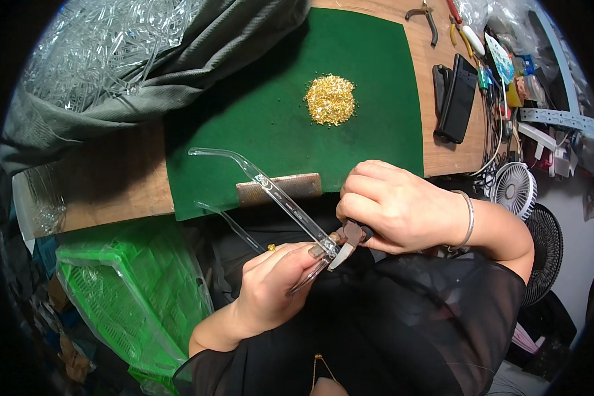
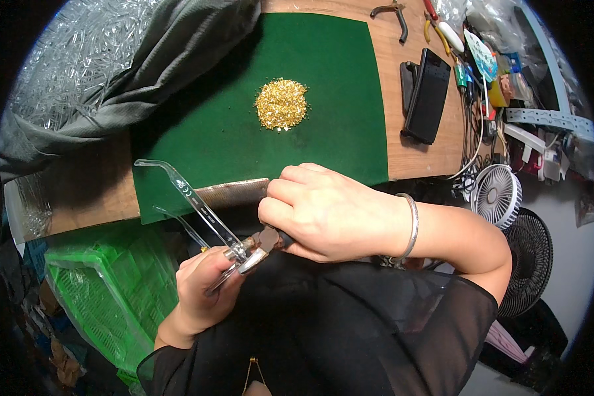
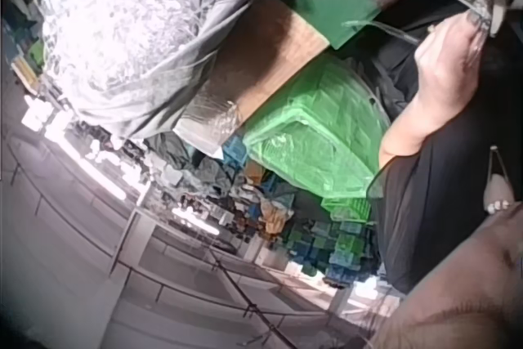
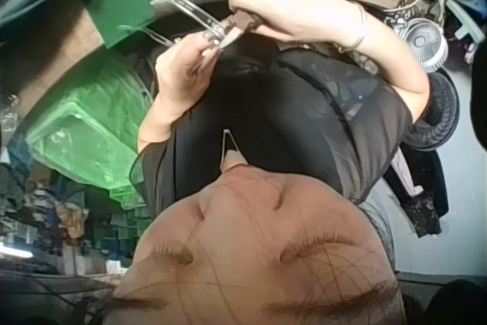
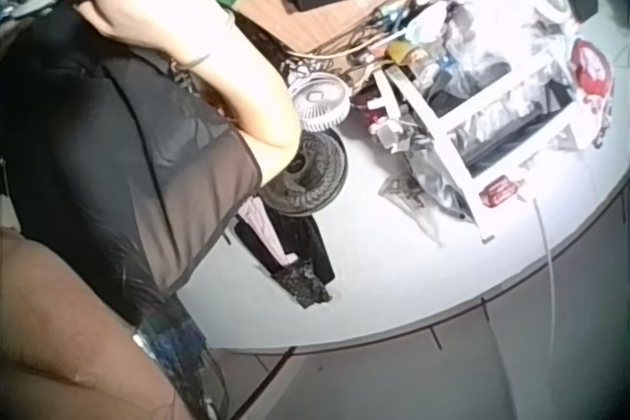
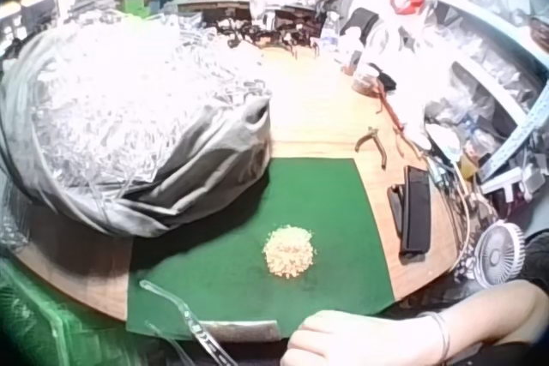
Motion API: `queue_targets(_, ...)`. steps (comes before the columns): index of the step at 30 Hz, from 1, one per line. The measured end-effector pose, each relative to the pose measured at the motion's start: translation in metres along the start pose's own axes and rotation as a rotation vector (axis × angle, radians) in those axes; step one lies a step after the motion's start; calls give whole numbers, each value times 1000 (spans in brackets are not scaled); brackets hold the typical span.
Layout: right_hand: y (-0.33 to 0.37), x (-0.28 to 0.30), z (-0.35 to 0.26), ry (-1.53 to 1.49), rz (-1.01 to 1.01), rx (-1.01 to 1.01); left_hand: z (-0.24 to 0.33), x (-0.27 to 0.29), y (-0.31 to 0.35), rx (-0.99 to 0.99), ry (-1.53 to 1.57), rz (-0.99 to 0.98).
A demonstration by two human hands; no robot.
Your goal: The person uses pliers to bend and adjust the arms of a clear eyeglass frame. They repeatedly grip the frame near the hinges and bend the arms outward and inward, then rotate the frame to work on different sections.
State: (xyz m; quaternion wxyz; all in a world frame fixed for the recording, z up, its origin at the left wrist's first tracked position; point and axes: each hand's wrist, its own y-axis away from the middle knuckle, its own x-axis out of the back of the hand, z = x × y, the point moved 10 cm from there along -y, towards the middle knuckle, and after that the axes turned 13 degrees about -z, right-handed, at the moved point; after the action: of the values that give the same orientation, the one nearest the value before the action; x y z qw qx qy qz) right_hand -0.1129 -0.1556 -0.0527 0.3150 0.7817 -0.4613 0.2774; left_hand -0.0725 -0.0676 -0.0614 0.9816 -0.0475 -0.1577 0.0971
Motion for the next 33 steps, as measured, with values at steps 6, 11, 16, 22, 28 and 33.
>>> queue_targets(6, 1, -4, 1, 163, 79, -74, -1, -2, 2, 1, -75, 4)
queue_targets(11, 3, -12, 5, 176, 71, -138, -9, -7, 8, 7, -40, 34)
queue_targets(16, 5, -3, 5, 47, 96, -166, -21, -12, 4, 143, 228, -96)
queue_targets(22, 12, 4, 37, -153, 73, -198, -28, -9, 11, 410, 1152, -94)
queue_targets(28, 6, -31, 74, -360, 311, -203, -34, -10, 9, 442, 1472, 20)
queue_targets(33, 8, -31, 81, -428, 294, -266, -31, -15, 5, 314, 1695, -96)
